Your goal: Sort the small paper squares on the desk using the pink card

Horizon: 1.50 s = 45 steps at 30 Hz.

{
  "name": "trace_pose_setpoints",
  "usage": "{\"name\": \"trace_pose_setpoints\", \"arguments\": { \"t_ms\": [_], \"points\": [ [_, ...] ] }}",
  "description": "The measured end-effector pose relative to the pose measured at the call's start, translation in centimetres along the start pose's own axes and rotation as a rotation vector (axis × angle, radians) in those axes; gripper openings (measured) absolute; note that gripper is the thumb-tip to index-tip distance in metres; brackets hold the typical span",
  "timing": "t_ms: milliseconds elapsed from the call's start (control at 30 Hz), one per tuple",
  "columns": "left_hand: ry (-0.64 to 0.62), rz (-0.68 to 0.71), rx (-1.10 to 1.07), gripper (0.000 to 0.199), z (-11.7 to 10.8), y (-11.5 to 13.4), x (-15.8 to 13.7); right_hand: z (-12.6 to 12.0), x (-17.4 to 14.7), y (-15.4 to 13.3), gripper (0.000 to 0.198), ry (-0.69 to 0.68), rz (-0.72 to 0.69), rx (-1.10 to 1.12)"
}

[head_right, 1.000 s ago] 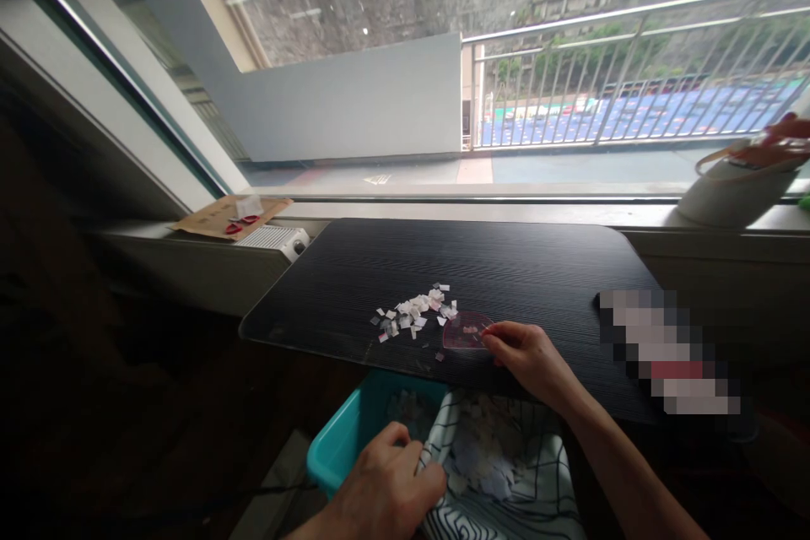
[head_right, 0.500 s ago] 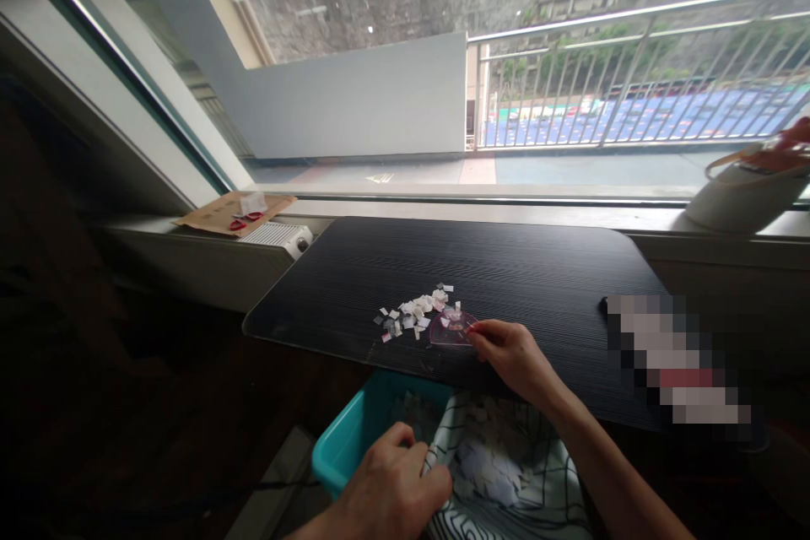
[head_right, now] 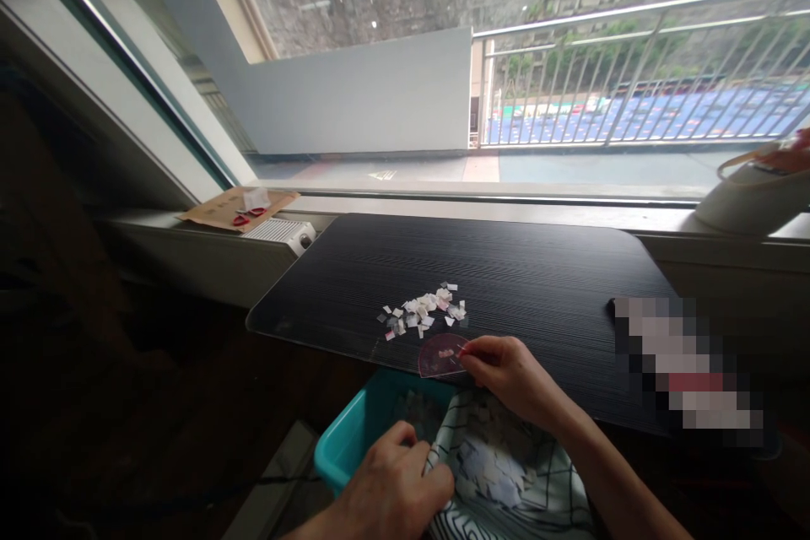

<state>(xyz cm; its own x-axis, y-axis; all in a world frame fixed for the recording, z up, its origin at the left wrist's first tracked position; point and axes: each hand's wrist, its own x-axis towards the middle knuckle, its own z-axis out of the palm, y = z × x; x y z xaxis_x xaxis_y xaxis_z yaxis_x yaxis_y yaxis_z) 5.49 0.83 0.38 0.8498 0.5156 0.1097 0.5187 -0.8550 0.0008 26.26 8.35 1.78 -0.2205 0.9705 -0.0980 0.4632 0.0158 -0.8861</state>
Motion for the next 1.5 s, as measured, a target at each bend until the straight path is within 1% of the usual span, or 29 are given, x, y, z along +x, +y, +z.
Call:
{"name": "trace_pose_setpoints", "arguments": {
  "t_ms": [100, 133, 233, 267, 300, 400, 467, 500, 600, 700, 767, 833, 900, 967, 1033, 1100, 1200, 1300, 1367, 1467, 1500],
  "points": [
    [0.014, -0.008, 0.000, 0.034, 0.1, 0.0, -0.1, 0.0, -0.3, -0.3, 0.030, 0.091, -0.001, -0.029],
    [0.023, -0.013, 0.004, 0.030, 0.2, 0.0, -0.1, 0.0, -0.4, -0.3, 0.030, 0.082, -0.002, -0.032],
    [0.075, -0.030, 0.024, 0.014, 0.8, -0.1, -0.4, -0.2, -0.6, 0.0, 0.031, -0.006, -0.007, -0.018],
    [0.102, -0.032, 0.027, 0.010, 1.1, -0.1, -0.6, -0.5, -0.6, 0.3, 0.032, 0.015, -0.009, -0.008],
    [0.136, -0.037, 0.028, 0.009, 1.4, -0.2, -0.8, -0.9, -0.5, 0.6, 0.032, 0.077, -0.008, 0.007],
    [0.226, -0.071, 0.014, 0.010, 1.8, -0.7, -1.9, -2.5, 0.4, 1.9, 0.036, 0.339, 0.019, 0.049],
    [0.235, -0.107, -0.004, 0.014, 1.7, -1.1, -2.8, -3.4, 1.2, 2.5, 0.037, 0.425, 0.044, 0.050],
    [0.228, -0.121, -0.016, 0.015, 1.5, -1.4, -3.3, -3.6, 1.5, 2.6, 0.037, 0.443, 0.054, 0.049],
    [0.195, -0.163, -0.068, 0.014, 0.8, -2.2, -4.5, -3.0, 2.3, 2.4, 0.036, 0.431, 0.052, 0.041],
    [0.191, -0.206, -0.133, 0.018, 0.2, -2.6, -5.1, -1.5, 2.8, 1.6, 0.033, 0.338, 0.002, -0.001],
    [0.178, -0.231, -0.153, 0.020, 0.0, -2.7, -5.3, -1.0, 2.9, 1.3, 0.033, 0.295, -0.015, -0.011],
    [0.157, -0.239, -0.153, 0.022, -0.1, -2.7, -5.3, -1.2, 2.7, 1.3, 0.035, 0.320, -0.009, 0.004],
    [0.137, -0.233, -0.154, 0.025, 0.0, -2.7, -5.2, -2.1, 2.3, 1.6, 0.036, 0.389, 0.014, 0.007],
    [0.130, -0.229, -0.155, 0.026, 0.1, -2.6, -5.1, -3.2, 1.6, 2.2, 0.036, 0.431, 0.039, -0.027],
    [0.135, -0.227, -0.151, 0.026, 0.2, -2.7, -5.0, -4.1, 0.7, 2.7, 0.035, 0.445, 0.060, -0.080],
    [0.149, -0.217, -0.143, 0.026, 0.2, -2.7, -4.8, -4.5, 0.1, 3.0, 0.035, 0.445, 0.061, -0.106],
    [0.184, -0.197, -0.139, 0.026, 0.0, -2.7, -4.4, -4.2, 0.0, 2.7, 0.034, 0.434, 0.025, -0.097],
    [0.191, -0.193, -0.142, 0.027, -0.1, -2.6, -4.3, -3.5, 0.3, 2.1, 0.033, 0.435, -0.026, -0.146],
    [0.175, -0.199, -0.147, 0.026, -0.1, -2.5, -4.3, -3.1, 0.3, 1.9, 0.031, 0.404, -0.042, -0.173],
    [0.168, -0.211, -0.169, 0.023, -0.2, -2.4, -4.2, -3.0, -0.1, 1.9, 0.029, 0.328, -0.051, -0.147],
    [0.175, -0.214, -0.178, 0.022, -0.2, -2.4, -4.1, -3.0, -0.2, 2.1, 0.030, 0.326, -0.051, -0.135]
  ]
}}
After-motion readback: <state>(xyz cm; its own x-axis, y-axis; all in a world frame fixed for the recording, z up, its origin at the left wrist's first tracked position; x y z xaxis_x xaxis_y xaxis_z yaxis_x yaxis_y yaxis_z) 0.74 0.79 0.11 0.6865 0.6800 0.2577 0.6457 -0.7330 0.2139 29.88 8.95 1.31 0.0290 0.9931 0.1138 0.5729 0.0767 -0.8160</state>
